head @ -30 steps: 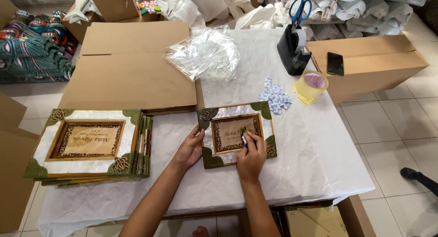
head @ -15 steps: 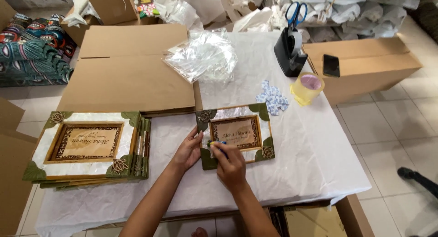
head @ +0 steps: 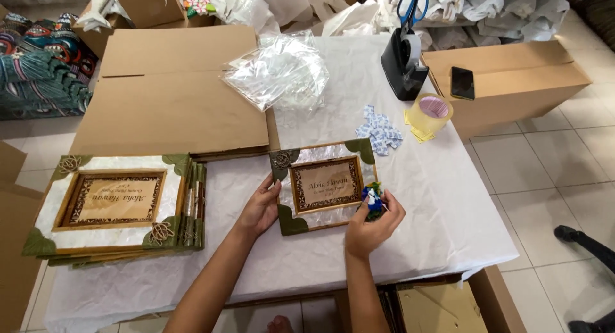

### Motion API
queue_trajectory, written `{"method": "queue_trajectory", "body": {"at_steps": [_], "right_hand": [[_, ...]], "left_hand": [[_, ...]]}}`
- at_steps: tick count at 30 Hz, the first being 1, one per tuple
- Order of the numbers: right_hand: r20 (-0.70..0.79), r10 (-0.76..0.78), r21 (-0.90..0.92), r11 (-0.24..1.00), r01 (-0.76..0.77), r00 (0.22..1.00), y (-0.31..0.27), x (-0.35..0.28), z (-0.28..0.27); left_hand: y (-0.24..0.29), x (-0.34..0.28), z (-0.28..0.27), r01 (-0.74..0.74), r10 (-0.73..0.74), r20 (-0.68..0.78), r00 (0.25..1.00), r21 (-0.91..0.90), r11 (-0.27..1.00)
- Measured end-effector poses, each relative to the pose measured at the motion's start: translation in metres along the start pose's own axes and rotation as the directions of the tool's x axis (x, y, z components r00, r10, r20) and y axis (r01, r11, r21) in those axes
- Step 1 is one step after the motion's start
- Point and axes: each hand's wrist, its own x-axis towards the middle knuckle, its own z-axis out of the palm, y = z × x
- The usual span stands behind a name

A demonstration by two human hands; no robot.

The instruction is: Cleaning the edges and surface of decorative photo frames using a cloth before final packaging.

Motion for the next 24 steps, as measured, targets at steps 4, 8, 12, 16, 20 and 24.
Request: {"method": "queue_trajectory", "body": {"at_steps": [4,8,12,16,20,24], "right_hand": [[-0.06,-0.026,-0.02,0.999,0.025,0.998,0.001,0.003,-0.003],[-0.046,0.123,0.008,0.992,-0.122,0.991,-0.005,0.007,-0.008],[0.046,0.28,0.012,0.96,-0.281,0.959,0.027,-0.01,-0.001],[0.08,0.149,-0.092,0.986,-0.141,0.986,0.04,-0.014,0.004],[0.154,0.173,-0.061,0.984,-0.165,0.973,0.014,-0.004,-0.001],[0.171,-0.133,-0.029,0.99,0.14,0.976,-0.006,0.005,0.0]], "left_hand": [[0.0,-0.003,0.001,0.012,-0.012,0.0,1.0,-0.005,1.0],[0.001,-0.003,0.002,0.012,-0.012,-0.017,1.0,0.003,1.0],[0.0,-0.005,-0.002,0.034,-0.034,-0.021,0.999,-0.005,0.999],[0.001,-0.006,-0.001,0.052,-0.052,-0.023,0.998,-0.005,0.999],[0.001,-0.005,-0.003,0.027,-0.027,-0.001,1.0,0.018,0.999],[0.0,-0.004,-0.003,0.017,-0.017,-0.001,1.0,0.013,1.0]]}}
